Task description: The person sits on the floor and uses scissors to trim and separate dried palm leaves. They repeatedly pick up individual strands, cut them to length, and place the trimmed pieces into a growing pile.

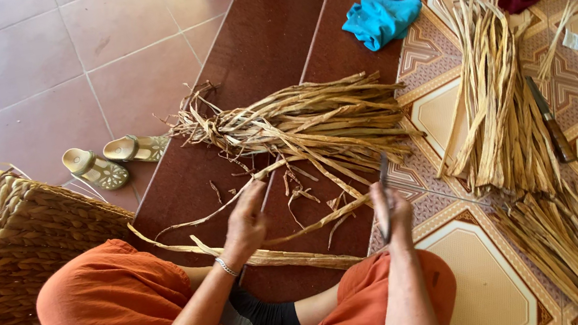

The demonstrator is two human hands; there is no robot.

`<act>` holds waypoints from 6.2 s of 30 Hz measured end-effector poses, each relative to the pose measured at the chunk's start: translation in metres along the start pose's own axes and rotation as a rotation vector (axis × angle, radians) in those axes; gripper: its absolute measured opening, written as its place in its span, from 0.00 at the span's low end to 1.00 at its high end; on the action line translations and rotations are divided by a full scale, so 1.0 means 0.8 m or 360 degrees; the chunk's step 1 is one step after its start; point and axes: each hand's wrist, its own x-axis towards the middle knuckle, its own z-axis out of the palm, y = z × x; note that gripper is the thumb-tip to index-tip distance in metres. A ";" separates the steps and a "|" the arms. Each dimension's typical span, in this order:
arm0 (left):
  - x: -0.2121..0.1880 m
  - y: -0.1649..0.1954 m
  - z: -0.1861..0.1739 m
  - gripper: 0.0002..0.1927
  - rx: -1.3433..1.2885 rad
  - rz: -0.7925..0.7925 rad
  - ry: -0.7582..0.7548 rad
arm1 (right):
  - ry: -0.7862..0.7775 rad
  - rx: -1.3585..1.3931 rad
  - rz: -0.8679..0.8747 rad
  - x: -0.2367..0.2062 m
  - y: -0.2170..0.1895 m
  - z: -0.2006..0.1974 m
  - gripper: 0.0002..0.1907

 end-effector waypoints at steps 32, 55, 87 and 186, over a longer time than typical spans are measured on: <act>0.010 0.013 0.128 0.08 0.0036 -0.0089 -0.0673 | -0.0050 0.0848 0.0435 0.021 -0.008 -0.042 0.10; 0.017 0.061 0.161 0.18 -0.0078 -0.0081 -0.0786 | 0.0041 0.0504 -0.0048 -0.003 -0.002 0.006 0.22; -0.029 -0.008 -0.085 0.10 0.0663 0.0021 -0.0494 | 0.0832 0.0781 0.0090 0.015 0.062 -0.068 0.24; -0.047 0.050 0.065 0.07 0.0775 0.0778 -0.0368 | 0.0957 0.1323 -0.0058 0.035 0.041 -0.081 0.21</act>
